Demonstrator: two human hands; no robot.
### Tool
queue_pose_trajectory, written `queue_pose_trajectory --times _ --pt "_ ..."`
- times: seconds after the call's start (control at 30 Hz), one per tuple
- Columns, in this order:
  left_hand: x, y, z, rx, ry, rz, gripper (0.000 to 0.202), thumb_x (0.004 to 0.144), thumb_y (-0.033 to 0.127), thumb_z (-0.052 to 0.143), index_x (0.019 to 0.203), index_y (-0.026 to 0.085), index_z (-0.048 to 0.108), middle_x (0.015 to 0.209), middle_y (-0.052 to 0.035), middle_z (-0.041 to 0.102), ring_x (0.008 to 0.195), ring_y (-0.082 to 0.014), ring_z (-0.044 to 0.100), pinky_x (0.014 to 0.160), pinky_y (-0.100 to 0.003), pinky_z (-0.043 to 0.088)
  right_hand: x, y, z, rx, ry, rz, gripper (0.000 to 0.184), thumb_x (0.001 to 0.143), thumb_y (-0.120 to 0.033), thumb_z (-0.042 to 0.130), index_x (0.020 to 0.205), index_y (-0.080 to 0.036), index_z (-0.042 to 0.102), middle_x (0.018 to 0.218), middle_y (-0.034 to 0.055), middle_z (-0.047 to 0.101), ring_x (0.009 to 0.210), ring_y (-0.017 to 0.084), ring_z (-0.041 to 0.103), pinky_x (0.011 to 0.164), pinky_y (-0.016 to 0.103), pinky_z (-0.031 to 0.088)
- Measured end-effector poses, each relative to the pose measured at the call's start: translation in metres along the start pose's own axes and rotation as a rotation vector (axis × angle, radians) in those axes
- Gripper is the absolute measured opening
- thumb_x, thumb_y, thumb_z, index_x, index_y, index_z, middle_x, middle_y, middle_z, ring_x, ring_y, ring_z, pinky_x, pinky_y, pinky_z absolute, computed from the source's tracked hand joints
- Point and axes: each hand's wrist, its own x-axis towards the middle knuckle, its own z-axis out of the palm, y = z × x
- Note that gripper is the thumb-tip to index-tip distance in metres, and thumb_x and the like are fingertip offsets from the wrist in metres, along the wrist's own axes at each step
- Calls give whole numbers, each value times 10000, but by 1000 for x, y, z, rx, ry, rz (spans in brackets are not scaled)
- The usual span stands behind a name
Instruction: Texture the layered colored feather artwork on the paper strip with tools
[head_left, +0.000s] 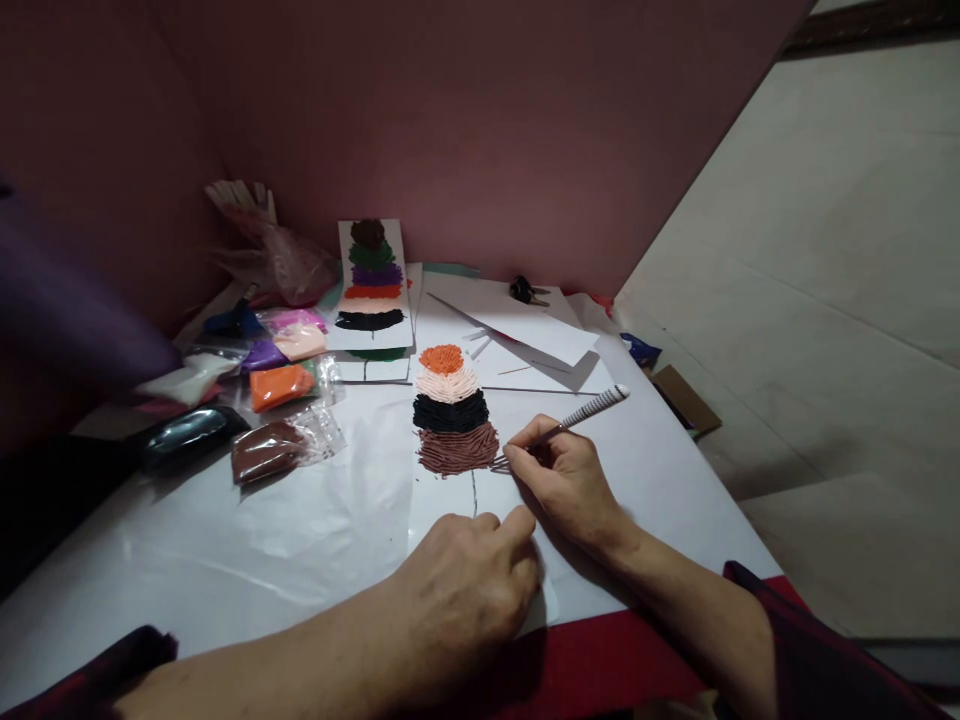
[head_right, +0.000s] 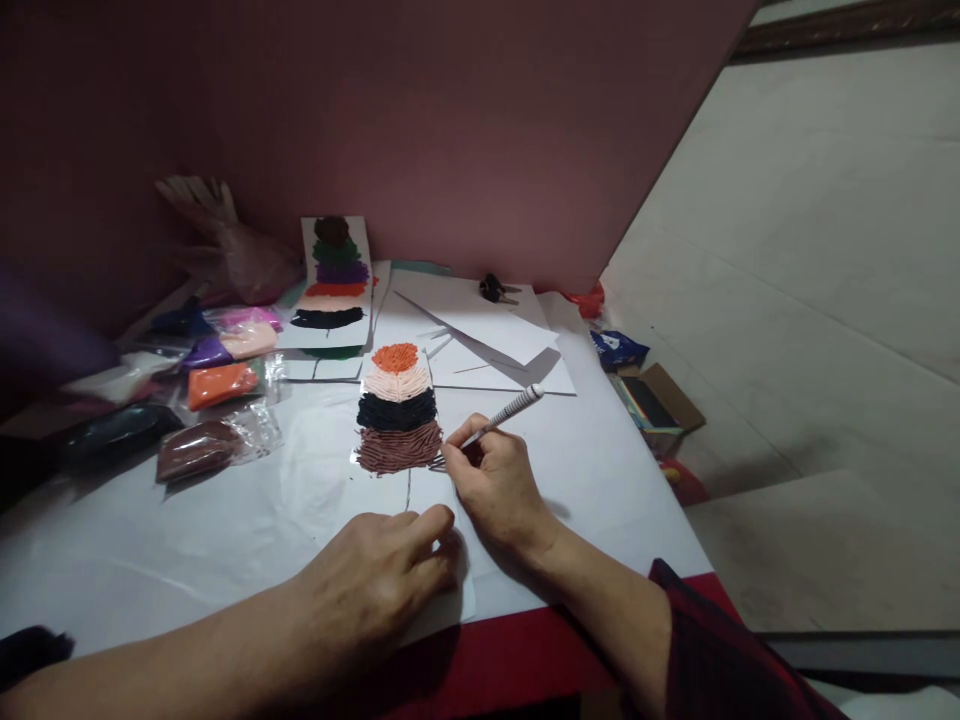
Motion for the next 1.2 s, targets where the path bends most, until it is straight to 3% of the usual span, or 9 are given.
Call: queue_pose_trajectory --times 0.43,0.7,0.97,1.2 --pt "-2 1 0 -11 30 -5 143 830 79 494 806 150 616 787 -71 598 507 -187 527 366 -314 356 5 -1 -3 -94 63 44 125 777 -167 575 658 -192 547 563 -25 537 505 113 470 499 264 390" --pt "-1 1 -3 9 -39 -12 110 832 98 525 852 153 617 817 -73 609 527 -183 538 377 -297 366 3 4 -2 53 146 72 168 792 -210 632 675 -211 512 514 -61 473 450 101 434 417 232 336" --pt "-1 2 -2 11 -32 -7 134 834 86 489 824 157 603 811 -71 586 535 -189 527 372 -311 343 2 2 3 93 29 27 141 815 -197 623 691 -181 557 578 -49 499 509 86 431 466 221 349" --pt "-1 2 -1 23 14 -10 140 840 82 488 795 161 595 790 -65 589 520 -179 518 373 -313 305 3 4 4 89 7 11 156 822 -190 621 687 -182 544 591 -51 486 518 85 417 472 224 345"
